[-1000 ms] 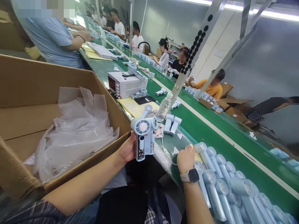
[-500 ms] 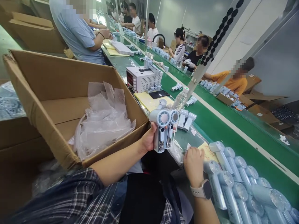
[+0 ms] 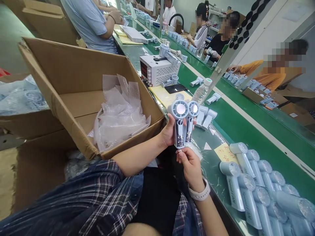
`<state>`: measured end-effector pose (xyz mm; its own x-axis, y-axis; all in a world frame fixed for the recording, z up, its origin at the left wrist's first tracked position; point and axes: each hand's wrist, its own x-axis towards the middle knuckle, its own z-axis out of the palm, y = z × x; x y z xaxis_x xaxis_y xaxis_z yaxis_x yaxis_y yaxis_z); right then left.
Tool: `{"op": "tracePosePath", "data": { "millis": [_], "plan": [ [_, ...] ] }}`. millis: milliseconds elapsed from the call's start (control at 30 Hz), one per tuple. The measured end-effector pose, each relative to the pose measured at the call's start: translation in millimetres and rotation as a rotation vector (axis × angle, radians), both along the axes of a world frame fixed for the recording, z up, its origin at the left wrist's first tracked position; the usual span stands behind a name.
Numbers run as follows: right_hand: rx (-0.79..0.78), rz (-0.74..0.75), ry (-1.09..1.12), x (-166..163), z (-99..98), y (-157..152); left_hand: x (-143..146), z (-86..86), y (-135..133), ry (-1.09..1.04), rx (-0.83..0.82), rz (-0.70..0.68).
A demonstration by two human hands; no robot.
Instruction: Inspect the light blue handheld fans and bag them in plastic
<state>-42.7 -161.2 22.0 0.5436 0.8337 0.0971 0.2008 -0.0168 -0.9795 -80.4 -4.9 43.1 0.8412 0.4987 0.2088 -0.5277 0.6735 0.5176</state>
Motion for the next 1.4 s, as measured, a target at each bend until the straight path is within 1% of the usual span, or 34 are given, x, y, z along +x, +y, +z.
{"op": "tracePosePath", "data": {
  "millis": [67,200,267,333,467,533,633,700,767,833,900,1000,1100,1167,1300,1333,1400],
  "plan": [
    [0.031,-0.037,0.024,-6,-2.8,1,0,-0.7,-2,-0.004,0.016,0.013],
    [0.136,-0.118,0.181,-18,-12.0,8,3,-5.9,-7,0.021,0.046,0.072],
    [0.16,-0.132,0.216,-19,-13.9,9,4,-8.1,-10,0.042,0.054,0.101],
    [0.139,-0.097,0.146,-16,-13.0,7,3,-9.1,-11,0.043,0.041,0.092],
    [0.07,-0.012,-0.094,-8,-9.2,-2,1,-8.6,-14,-0.003,-0.048,0.071],
    [0.094,-0.012,-0.143,-7,-9.4,-4,0,-6.9,-14,-0.025,-0.071,0.066],
    [0.161,-0.013,-0.199,-9,-10.3,-3,-3,-3.0,-11,-0.034,-0.139,0.009],
    [0.165,-0.034,-0.202,-10,-9.4,-1,-5,-0.3,-9,-0.026,-0.168,-0.005],
    [0.139,-0.077,-0.146,-10,-7.8,0,-8,1.7,-7,-0.021,-0.149,0.001],
    [0.132,-0.113,-0.041,-11,-7.4,2,-10,2.1,-6,-0.025,-0.109,0.009],
    [0.152,-0.132,0.086,-13,-9.3,4,-10,0.7,-8,-0.033,-0.051,0.041],
    [0.198,-0.186,0.265,-18,-15.1,7,-8,-4.2,-13,-0.048,0.053,0.133],
    [0.24,-0.232,0.329,-23,-19.4,9,-6,-9.1,-17,-0.04,0.081,0.173],
    [0.227,-0.209,0.268,-23,-19.8,8,-7,-10.6,-18,-0.029,0.072,0.152],
    [0.221,-0.08,0.095,-10,-17.2,-1,-11,-7.7,-14,-0.035,0.03,0.06],
    [0.245,-0.055,0.054,-5,-15.9,-5,-11,-6.1,-12,-0.047,0.022,0.053],
    [0.277,-0.037,-0.08,8,-11.8,-12,-10,-2.5,-8,-0.068,0.014,0.082]
  ]
}}
